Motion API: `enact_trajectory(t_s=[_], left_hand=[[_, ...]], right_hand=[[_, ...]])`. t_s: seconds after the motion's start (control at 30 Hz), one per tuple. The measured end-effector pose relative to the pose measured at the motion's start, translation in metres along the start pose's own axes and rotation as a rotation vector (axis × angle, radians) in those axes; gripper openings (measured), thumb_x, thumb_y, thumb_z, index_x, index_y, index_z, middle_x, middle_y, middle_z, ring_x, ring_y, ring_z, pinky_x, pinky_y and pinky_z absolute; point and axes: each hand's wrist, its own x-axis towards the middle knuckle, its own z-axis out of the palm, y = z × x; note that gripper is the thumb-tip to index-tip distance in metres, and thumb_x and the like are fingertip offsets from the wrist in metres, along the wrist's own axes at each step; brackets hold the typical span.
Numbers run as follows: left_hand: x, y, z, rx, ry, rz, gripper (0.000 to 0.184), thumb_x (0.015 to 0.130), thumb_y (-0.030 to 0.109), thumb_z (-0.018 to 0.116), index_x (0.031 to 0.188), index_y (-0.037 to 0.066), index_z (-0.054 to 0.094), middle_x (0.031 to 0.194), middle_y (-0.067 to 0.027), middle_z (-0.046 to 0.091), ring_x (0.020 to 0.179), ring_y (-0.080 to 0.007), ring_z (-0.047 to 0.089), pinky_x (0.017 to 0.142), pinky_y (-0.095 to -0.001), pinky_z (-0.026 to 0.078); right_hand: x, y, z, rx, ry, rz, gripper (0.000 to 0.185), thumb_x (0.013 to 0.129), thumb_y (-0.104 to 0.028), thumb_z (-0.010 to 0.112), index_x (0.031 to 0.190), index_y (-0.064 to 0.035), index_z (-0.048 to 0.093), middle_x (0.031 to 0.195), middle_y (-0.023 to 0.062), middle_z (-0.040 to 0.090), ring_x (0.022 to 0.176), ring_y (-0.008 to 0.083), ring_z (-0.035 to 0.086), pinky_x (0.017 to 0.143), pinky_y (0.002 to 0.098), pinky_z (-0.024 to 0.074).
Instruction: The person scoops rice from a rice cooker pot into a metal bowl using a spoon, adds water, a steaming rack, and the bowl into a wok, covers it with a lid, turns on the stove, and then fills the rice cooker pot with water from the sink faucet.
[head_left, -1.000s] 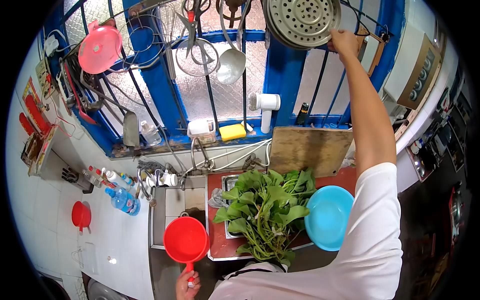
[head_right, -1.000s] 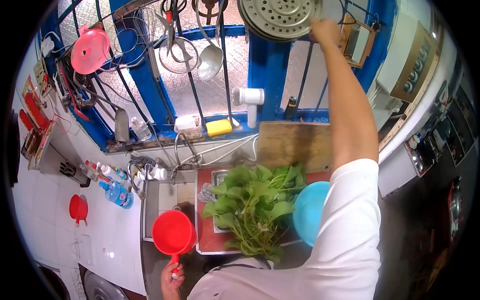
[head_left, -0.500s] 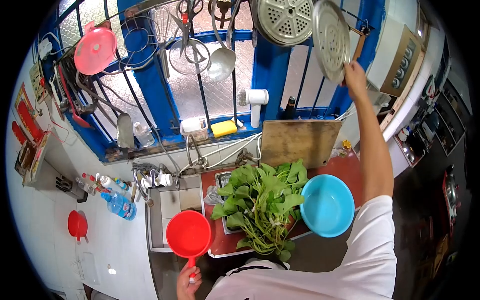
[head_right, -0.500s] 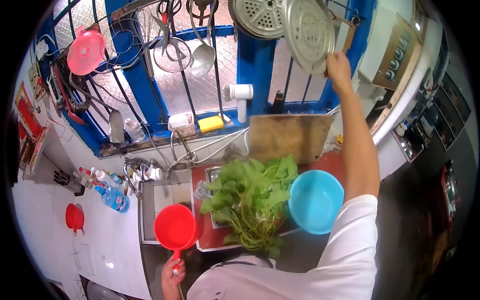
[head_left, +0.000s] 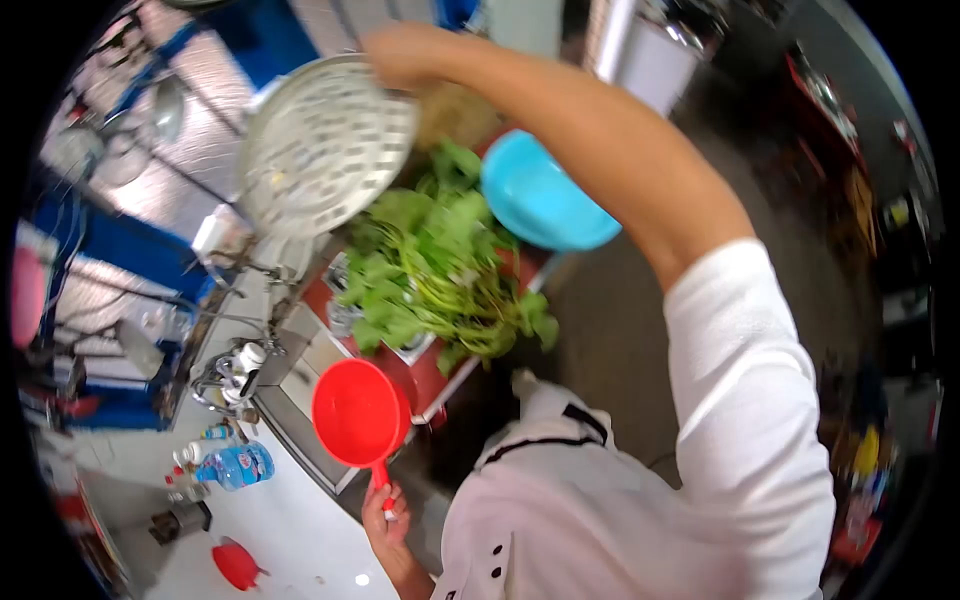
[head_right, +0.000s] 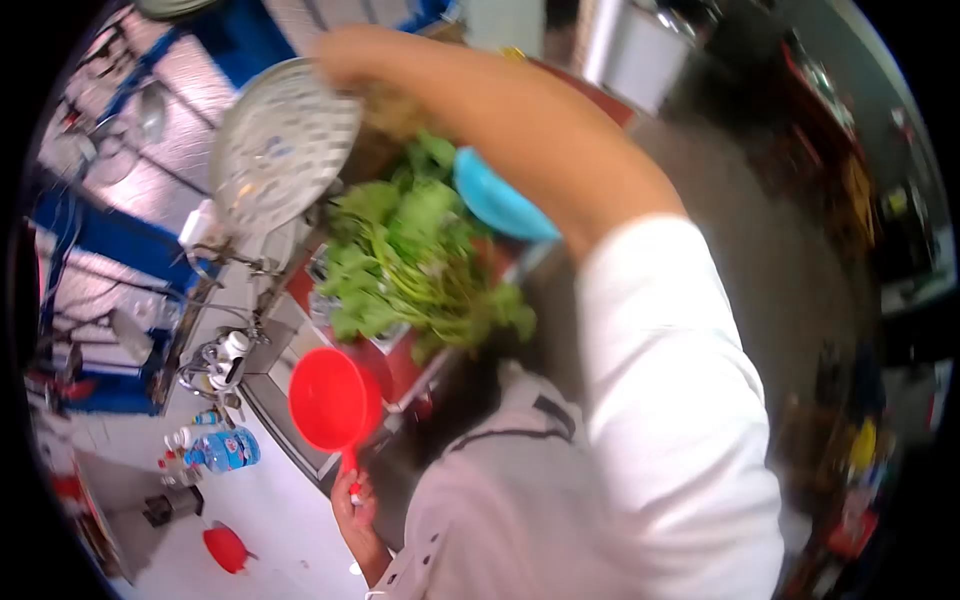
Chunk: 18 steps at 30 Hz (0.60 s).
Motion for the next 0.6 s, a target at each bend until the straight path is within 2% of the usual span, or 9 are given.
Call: enact_trajectory(t_s=[0.07,0.23,0.4,0.5,0.6], left_hand=[[-0.006,0.0,0.002,0.04,-0.009,-0.009,0.047,0.088,0.006,0.054,0.133,0.011,0.043,0.074,-0.0059,0.048,0.047,-0.0107,0.041,0.035,-0.021,0.031],[-0.033,-0.006,0.055,0.17,0.155,-0.032,0.05,0.088,0.003,0.053,0.136,0.009,0.04,0.078,-0.0068,0.051,0.048,-0.0102,0.043,0.034,-0.0196,0.033],[-0.038,-0.039,0.076,0.218,0.06,-0.01,0.048,0.089,0.004,0.051,0.135,0.007,0.04,0.083,-0.009,0.055,0.049,-0.0113,0.047,0.036,-0.0187,0.036],[-0.027,-0.067,0.1,0.271,0.003,0.0,0.046,0.09,0.005,0.05,0.135,0.006,0.04,0.087,-0.0103,0.057,0.05,-0.0119,0.05,0.038,-0.0182,0.038],[-0.01,-0.097,0.128,0.268,-0.073,-0.001,0.045,0.09,0.005,0.049,0.135,0.005,0.041,0.091,-0.0117,0.059,0.051,-0.0125,0.053,0.039,-0.0176,0.039]], right_hand=[[0.031,-0.032,0.003,0.06,-0.087,-0.099,0.02,0.072,-0.013,0.066,0.091,-0.0052,0.071,0.087,0.0178,0.069,0.08,0.0323,0.066,0.07,0.0435,0.0513],[0.002,-0.121,-0.001,0.096,-0.041,-0.231,0.022,0.073,-0.015,0.066,0.094,-0.0077,0.071,0.091,0.0156,0.069,0.084,0.0314,0.066,0.072,0.0435,0.0516],[-0.044,-0.168,-0.016,0.083,-0.03,-0.292,0.025,0.074,-0.018,0.066,0.097,-0.0102,0.071,0.095,0.0134,0.069,0.087,0.0304,0.065,0.074,0.0435,0.0519],[-0.077,-0.158,-0.018,0.101,-0.049,-0.28,0.026,0.075,-0.019,0.066,0.099,-0.0117,0.071,0.097,0.0121,0.069,0.089,0.0299,0.065,0.075,0.0436,0.052],[-0.109,-0.109,-0.014,0.16,-0.065,-0.249,0.027,0.075,-0.021,0.066,0.101,-0.0133,0.071,0.1,0.0108,0.069,0.092,0.0293,0.065,0.076,0.0436,0.0522]])
